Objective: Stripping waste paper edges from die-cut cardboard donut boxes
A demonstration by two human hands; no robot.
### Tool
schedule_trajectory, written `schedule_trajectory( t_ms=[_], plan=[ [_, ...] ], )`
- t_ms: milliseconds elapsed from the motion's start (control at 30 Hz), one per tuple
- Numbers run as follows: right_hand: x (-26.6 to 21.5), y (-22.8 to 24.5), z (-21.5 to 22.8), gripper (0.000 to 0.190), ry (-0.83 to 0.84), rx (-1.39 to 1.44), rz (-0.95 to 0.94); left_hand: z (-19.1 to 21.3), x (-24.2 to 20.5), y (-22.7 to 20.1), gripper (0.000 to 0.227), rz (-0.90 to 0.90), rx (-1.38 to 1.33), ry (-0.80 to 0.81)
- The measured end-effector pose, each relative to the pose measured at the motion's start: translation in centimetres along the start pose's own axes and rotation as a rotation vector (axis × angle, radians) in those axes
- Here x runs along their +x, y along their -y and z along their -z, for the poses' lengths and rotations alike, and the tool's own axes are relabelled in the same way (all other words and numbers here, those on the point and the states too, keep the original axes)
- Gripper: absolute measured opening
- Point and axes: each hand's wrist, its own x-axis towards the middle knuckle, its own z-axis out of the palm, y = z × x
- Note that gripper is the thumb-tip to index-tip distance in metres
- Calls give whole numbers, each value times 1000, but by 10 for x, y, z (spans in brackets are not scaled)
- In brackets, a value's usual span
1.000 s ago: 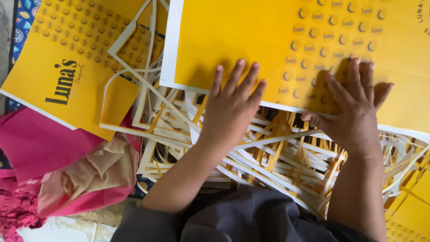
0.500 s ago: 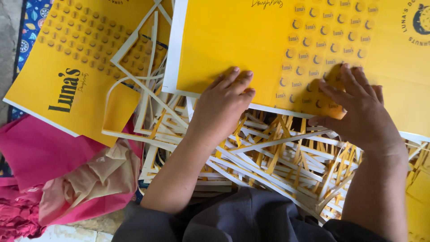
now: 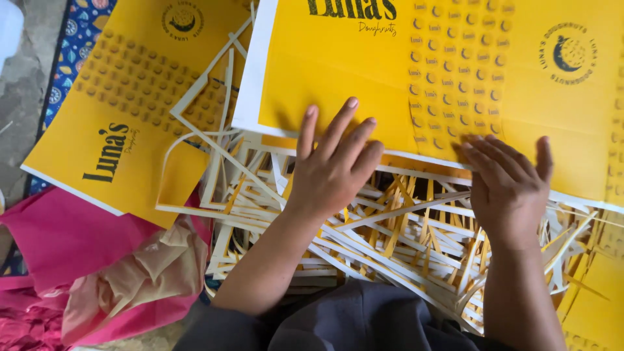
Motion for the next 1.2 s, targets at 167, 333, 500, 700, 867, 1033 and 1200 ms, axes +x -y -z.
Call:
schedule_trajectory(
  t_ms=[167, 333, 500, 700, 867, 1033, 1200],
  plan=[
    [-1, 4, 17, 16, -458, -82, 128, 26, 13, -11, 13, -23, -26, -136],
    [-16, 1, 15, 32, -431, -111, 145, 37, -9, -3, 7, -10, -22, -120],
    [-25, -6, 0, 43, -229, -68, 79, 27, -47, 1, 16, -30, 20, 15],
    [-38, -52, 0, 48, -193, 2, 144, 55, -76, 13, 38, 55, -102, 266],
    [-38, -94, -1, 40, -326, -4, 148, 77, -98, 38, 55, 81, -8, 395],
    [-24, -106, -15, 48, -137, -192, 5, 53, -110, 16, 15, 93, -145, 300],
    [1, -94, -9, 72, 410, -223, -335, 40, -103, -35, 23, 83, -409, 451]
  ],
)
